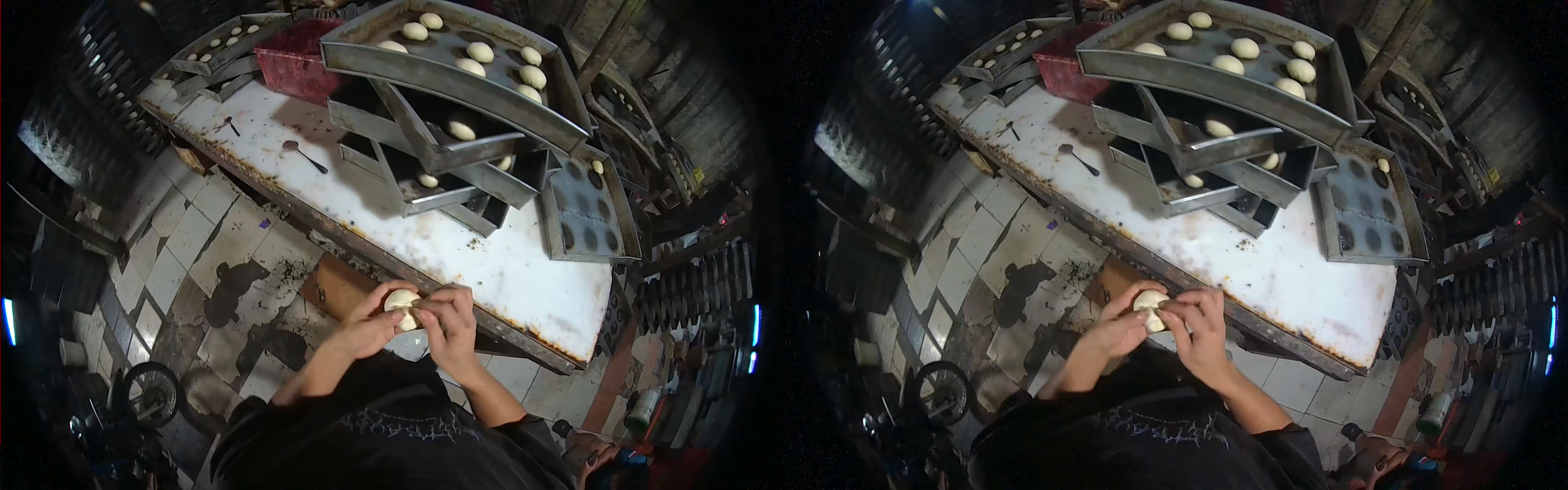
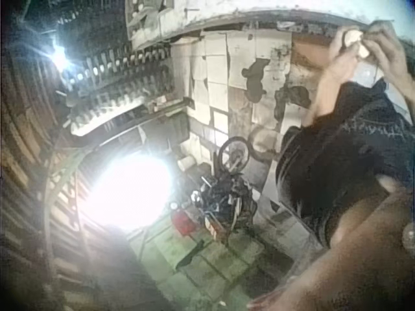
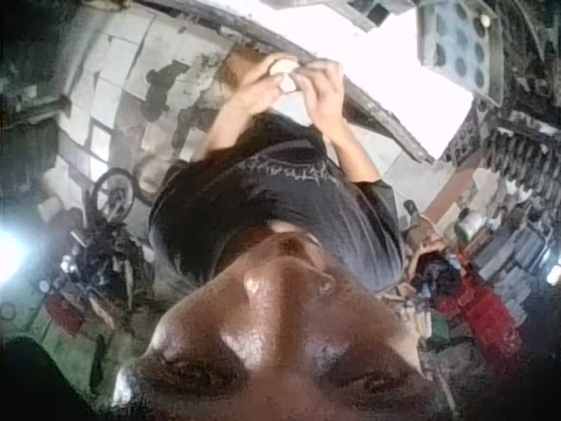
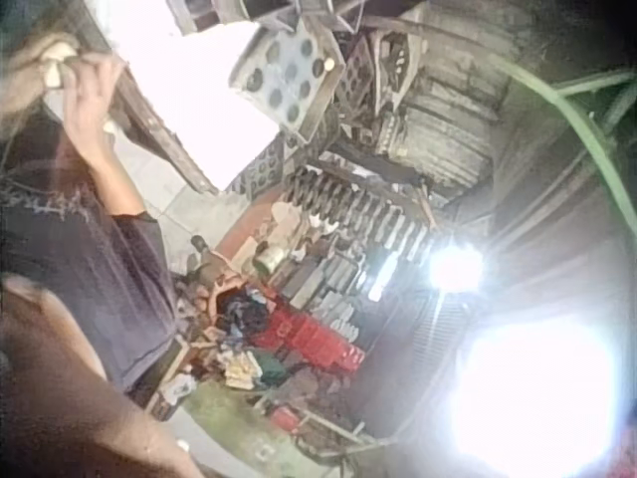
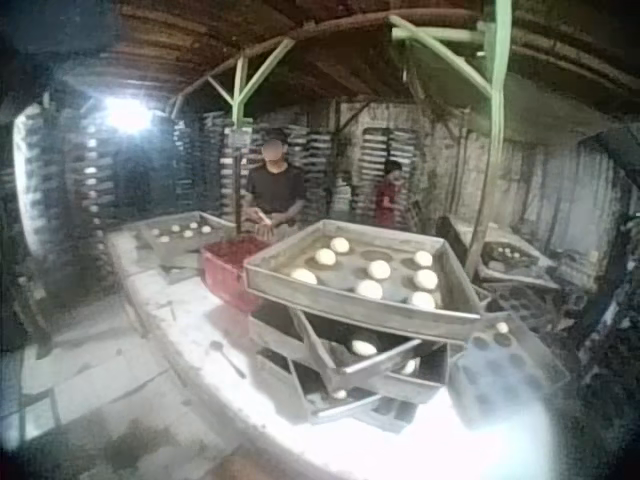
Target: The person fills pieces of dough with jam from a container using a spoon, pinches them closed by hand, and places the filled dough balls onto metal baking trays before moving the trays.
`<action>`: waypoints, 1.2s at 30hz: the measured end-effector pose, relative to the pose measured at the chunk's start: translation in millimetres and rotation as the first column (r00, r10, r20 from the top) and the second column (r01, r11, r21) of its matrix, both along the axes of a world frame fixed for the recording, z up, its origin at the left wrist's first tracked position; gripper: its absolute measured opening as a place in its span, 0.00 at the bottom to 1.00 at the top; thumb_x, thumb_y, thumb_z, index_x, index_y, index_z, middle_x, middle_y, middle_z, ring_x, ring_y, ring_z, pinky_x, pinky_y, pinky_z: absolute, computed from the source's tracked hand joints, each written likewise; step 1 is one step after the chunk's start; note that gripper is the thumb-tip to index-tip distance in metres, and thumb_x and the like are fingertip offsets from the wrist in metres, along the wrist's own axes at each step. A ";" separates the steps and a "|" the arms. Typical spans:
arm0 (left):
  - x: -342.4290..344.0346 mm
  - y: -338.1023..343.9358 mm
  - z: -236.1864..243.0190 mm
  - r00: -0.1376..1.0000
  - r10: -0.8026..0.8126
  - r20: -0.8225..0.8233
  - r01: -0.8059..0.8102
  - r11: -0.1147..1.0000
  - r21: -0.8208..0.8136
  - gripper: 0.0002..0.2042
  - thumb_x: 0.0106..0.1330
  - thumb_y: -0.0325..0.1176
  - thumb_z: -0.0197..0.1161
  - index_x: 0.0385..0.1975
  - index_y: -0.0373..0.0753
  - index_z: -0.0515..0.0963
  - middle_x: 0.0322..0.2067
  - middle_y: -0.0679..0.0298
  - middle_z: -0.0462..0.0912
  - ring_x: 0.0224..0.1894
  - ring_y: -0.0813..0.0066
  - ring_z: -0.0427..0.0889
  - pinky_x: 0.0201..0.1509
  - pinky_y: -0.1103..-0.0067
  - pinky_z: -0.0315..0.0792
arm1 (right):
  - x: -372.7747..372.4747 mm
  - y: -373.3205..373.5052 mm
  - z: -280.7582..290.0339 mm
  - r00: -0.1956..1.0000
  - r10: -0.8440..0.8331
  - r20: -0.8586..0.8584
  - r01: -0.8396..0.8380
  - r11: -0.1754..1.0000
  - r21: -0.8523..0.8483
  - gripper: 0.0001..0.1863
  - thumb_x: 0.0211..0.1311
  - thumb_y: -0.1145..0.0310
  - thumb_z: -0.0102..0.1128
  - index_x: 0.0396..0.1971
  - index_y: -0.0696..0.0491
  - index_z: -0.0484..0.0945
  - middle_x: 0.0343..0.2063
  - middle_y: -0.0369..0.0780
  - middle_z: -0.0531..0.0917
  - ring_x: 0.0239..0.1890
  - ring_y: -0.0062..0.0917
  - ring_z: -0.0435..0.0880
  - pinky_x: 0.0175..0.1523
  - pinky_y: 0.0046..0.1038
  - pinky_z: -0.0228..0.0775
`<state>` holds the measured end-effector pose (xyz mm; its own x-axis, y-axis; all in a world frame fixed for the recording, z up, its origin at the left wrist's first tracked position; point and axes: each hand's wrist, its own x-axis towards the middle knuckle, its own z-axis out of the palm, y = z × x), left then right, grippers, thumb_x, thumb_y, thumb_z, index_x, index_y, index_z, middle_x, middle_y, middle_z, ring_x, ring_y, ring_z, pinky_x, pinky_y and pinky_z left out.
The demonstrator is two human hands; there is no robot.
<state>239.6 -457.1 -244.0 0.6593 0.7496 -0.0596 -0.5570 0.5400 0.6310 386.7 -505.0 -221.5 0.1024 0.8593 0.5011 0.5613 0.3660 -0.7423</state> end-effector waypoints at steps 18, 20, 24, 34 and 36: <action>25.4 98.1 36.8 0.951 -0.299 -0.077 0.305 0.948 0.086 0.14 0.68 0.30 0.48 0.52 0.37 0.66 0.42 0.65 0.72 0.44 0.81 0.71 0.44 0.84 0.68 | 22.1 62.4 3.0 0.976 -0.075 -0.204 0.107 0.983 0.148 0.11 0.46 0.82 0.62 0.31 0.57 0.72 0.33 0.43 0.78 0.36 0.34 0.76 0.44 0.31 0.66; 43.9 96.2 20.9 0.988 -0.112 -0.107 0.109 0.993 -0.040 0.15 0.70 0.35 0.44 0.51 0.36 0.65 0.44 0.62 0.72 0.46 0.75 0.73 0.49 0.79 0.68 | 24.7 71.7 -6.5 0.954 -0.233 -0.188 0.259 0.957 0.130 0.18 0.48 0.80 0.59 0.43 0.61 0.73 0.40 0.47 0.78 0.44 0.39 0.75 0.51 0.35 0.65; 65.8 82.7 16.3 0.921 -0.390 0.000 0.370 0.875 -0.313 0.30 0.69 0.54 0.28 0.58 0.36 0.59 0.56 0.54 0.64 0.58 0.65 0.63 0.63 0.70 0.57 | 41.6 83.1 -9.7 0.989 -0.145 0.031 0.141 0.983 0.118 0.38 0.44 0.61 0.70 0.53 0.58 0.60 0.48 0.51 0.70 0.50 0.44 0.70 0.56 0.41 0.58; 39.1 179.5 7.1 0.519 -0.761 -0.389 0.808 0.289 0.513 0.29 0.65 0.34 0.52 0.64 0.39 0.50 0.65 0.58 0.51 0.66 0.64 0.50 0.68 0.71 0.48 | 133.5 227.2 234.4 0.875 -0.400 0.273 0.288 0.883 0.372 0.30 0.48 0.59 0.66 0.49 0.60 0.68 0.42 0.48 0.76 0.42 0.33 0.78 0.44 0.29 0.74; 14.8 202.3 4.8 0.530 -0.713 -0.460 0.826 0.310 0.471 0.28 0.65 0.38 0.52 0.62 0.38 0.53 0.62 0.56 0.57 0.64 0.65 0.55 0.66 0.74 0.52 | 150.1 325.0 253.4 0.756 -0.328 0.567 0.266 0.945 0.191 0.19 0.53 0.60 0.62 0.41 0.57 0.73 0.33 0.40 0.79 0.37 0.21 0.78 0.42 0.22 0.69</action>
<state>254.4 -254.8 -239.2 0.9798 -0.1999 0.0050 0.0291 0.1674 0.9855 536.8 -180.0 31.9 0.0065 0.7816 0.6237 0.9657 0.1570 -0.2068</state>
